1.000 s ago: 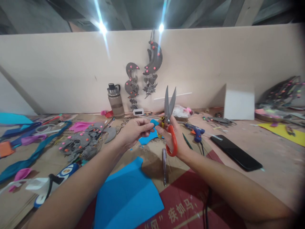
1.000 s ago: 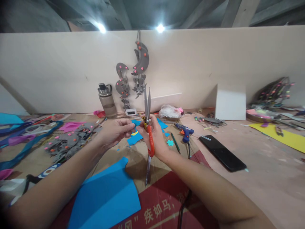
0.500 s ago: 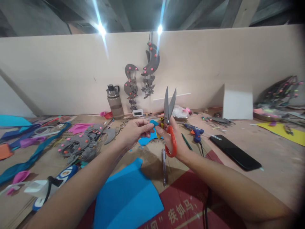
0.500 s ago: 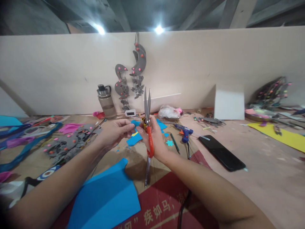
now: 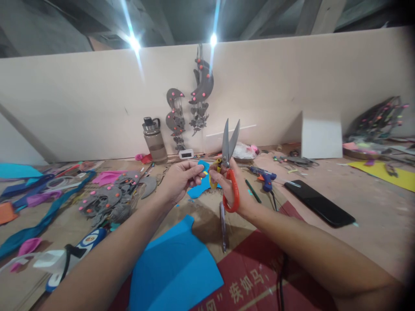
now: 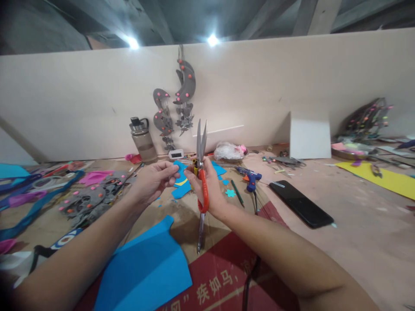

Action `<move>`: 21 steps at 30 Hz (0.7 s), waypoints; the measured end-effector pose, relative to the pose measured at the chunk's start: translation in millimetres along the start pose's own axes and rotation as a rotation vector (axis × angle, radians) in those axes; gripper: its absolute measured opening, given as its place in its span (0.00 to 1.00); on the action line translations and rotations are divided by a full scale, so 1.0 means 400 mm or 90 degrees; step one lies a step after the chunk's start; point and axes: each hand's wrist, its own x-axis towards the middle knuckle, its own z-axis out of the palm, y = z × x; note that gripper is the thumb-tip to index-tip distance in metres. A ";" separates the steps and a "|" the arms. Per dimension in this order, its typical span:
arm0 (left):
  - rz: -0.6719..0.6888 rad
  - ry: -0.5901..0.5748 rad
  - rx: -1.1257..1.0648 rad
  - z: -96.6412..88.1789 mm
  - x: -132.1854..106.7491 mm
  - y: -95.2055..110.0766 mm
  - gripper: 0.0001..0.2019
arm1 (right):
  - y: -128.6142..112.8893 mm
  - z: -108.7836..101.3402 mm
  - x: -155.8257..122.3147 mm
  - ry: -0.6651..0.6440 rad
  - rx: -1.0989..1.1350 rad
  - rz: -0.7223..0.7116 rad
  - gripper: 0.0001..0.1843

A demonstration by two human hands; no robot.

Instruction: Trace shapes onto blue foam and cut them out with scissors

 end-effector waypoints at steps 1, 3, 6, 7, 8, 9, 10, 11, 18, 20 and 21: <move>0.000 -0.004 0.007 0.000 0.000 -0.002 0.18 | 0.000 0.000 0.000 0.001 -0.002 -0.001 0.16; 0.008 -0.011 0.022 0.001 0.000 -0.005 0.18 | 0.000 0.001 0.000 0.006 -0.012 -0.007 0.16; 0.025 -0.012 0.045 0.001 -0.001 -0.012 0.18 | -0.004 0.002 -0.001 0.020 -0.025 -0.017 0.17; 0.031 -0.012 0.055 0.001 -0.002 -0.015 0.17 | -0.007 0.003 -0.001 0.024 -0.024 -0.017 0.17; 0.037 -0.011 0.065 0.002 -0.003 -0.017 0.17 | -0.009 0.004 -0.002 0.025 -0.017 -0.014 0.18; 0.045 -0.010 0.077 0.004 -0.004 -0.018 0.17 | -0.011 0.004 -0.003 0.024 -0.007 -0.008 0.19; 0.052 -0.010 0.090 0.005 -0.006 -0.019 0.16 | -0.013 0.005 -0.003 0.022 0.003 -0.002 0.19; 0.056 -0.009 0.102 0.007 -0.007 -0.019 0.15 | -0.015 0.005 -0.003 0.021 0.009 0.003 0.20; 0.023 -0.064 0.028 0.012 -0.012 -0.009 0.20 | -0.014 0.000 0.004 0.050 -0.009 0.007 0.20; 0.004 -0.074 -0.013 0.008 -0.011 -0.007 0.20 | -0.002 -0.003 0.007 0.054 0.022 0.029 0.19; -0.004 -0.076 -0.021 0.006 -0.010 -0.006 0.20 | 0.005 -0.004 0.008 0.052 0.037 0.040 0.19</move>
